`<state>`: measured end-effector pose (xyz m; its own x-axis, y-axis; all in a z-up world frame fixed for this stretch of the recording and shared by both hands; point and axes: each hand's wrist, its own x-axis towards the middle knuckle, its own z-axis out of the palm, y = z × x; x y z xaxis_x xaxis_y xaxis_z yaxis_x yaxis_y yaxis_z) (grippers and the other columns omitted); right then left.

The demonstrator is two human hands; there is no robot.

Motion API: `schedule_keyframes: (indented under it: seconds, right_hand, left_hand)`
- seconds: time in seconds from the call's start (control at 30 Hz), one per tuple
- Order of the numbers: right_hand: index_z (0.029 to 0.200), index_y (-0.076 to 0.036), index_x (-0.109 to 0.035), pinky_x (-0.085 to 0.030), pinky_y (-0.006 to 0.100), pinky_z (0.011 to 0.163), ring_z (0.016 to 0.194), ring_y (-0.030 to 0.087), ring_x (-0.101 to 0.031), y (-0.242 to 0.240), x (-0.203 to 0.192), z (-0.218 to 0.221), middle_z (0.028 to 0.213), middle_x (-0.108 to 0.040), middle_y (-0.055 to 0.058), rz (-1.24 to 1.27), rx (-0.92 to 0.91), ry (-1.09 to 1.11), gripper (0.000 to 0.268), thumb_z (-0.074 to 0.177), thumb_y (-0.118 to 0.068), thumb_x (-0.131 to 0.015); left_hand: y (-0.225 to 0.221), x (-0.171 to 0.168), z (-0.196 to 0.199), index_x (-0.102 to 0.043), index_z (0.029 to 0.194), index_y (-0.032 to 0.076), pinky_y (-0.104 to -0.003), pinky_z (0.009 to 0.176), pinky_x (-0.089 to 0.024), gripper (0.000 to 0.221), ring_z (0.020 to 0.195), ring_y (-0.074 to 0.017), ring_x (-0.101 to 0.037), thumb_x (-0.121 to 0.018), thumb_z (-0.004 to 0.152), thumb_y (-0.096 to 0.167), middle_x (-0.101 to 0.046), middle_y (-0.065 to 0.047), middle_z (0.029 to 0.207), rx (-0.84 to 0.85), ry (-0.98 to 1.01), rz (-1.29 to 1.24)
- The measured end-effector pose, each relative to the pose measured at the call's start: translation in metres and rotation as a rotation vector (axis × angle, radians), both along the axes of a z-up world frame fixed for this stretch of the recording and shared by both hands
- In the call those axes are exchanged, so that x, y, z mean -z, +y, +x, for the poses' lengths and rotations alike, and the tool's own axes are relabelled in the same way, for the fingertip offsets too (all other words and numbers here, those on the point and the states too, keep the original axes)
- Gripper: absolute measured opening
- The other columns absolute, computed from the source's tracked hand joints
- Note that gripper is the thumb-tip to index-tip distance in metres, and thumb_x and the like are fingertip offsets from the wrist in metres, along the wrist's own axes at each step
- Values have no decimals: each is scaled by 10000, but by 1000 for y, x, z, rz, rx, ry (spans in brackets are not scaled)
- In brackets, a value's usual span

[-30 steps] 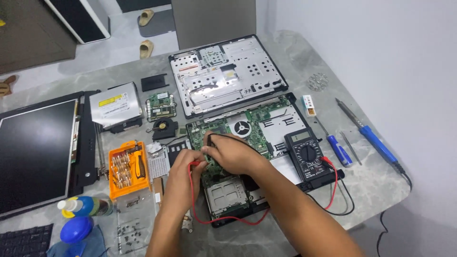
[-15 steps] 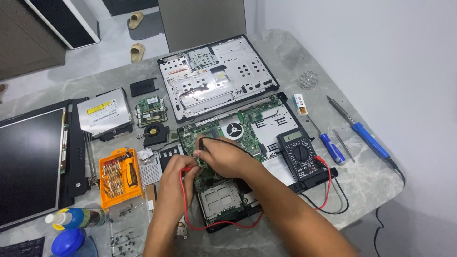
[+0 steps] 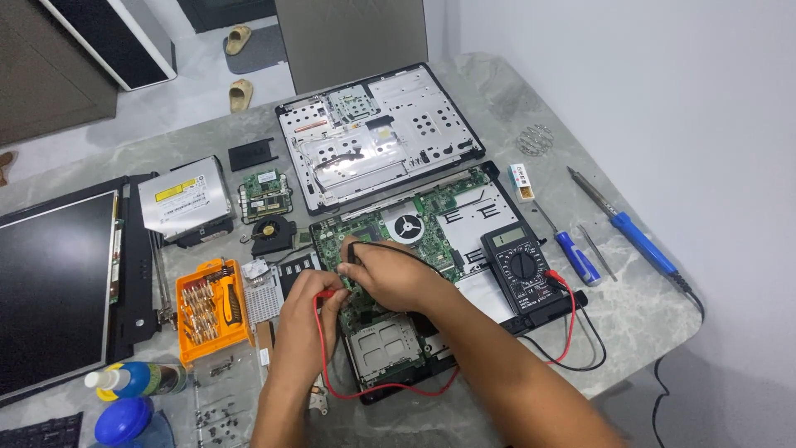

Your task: Diagnosing a laptop motherboard using a multimeter and preparing a soldering iron for repair work.

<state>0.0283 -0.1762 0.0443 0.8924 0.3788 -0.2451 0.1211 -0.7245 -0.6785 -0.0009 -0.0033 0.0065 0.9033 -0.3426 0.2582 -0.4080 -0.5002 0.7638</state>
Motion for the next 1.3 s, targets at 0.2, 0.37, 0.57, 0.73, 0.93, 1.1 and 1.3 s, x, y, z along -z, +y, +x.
schedule_keyframes:
  seconds: [0.2,0.37,0.57,0.73,0.93,1.1,1.3]
  right_hand:
    - [985,-145,-436,-368,387,630,677,284,-515,1,1,-1,713,-544,78,-29,0,-21,215,998,-343,-355]
    - [989,-170,-489,-388,358,683,783,250,-535,0,0,-9,826,-603,55,47,67,-85,218,966,-359,-382]
    - [823,-65,-570,-404,310,692,744,195,-536,1,-19,-48,801,-575,37,399,195,-513,210,934,-235,-512]
    - [912,-152,-615,-396,327,595,648,193,-504,-6,-29,-89,713,-531,16,352,240,-473,110,898,-260,-605]
    - [1326,-91,-374,-441,299,772,921,184,-546,-21,-25,-157,1034,-526,116,1054,327,-63,567,833,-116,-652]
    - [1252,6,-366,-405,391,1008,1175,309,-529,-153,168,-221,1251,-513,235,857,-609,287,323,959,-64,-482]
    - [902,-111,-733,-523,292,815,860,143,-722,-200,-25,-175,883,-779,10,198,447,-542,187,854,-219,-588]
  left_hand:
    - [0,-3,-1,-560,897,81,-289,667,-393,107,758,-189,-521,-502,955,150,-526,-54,860,-5,31,-17]
    - [-1,-8,-3,-572,922,86,-294,697,-401,120,811,-194,-540,-494,954,171,-550,-54,903,2,48,-6]
    - [-7,2,-12,-342,1263,16,-310,730,-506,427,839,-180,-621,-503,924,222,-581,-89,938,-35,-12,-207]
    - [-21,-11,-25,-597,1093,26,-292,805,-452,209,916,-211,-586,-552,890,30,-573,-119,991,228,-129,-240]
    - [-37,4,-37,-622,1012,65,-289,756,-475,191,849,-220,-596,-583,845,-19,-584,-100,978,266,-327,-265]
    - [-46,-3,-49,-618,1051,65,-295,694,-456,157,841,-238,-559,-592,899,95,-546,-121,997,266,-369,-319]
    - [-125,-12,-88,-528,1057,21,-458,823,-339,331,912,-330,-482,-254,1037,206,-526,-152,1011,763,-427,-205]
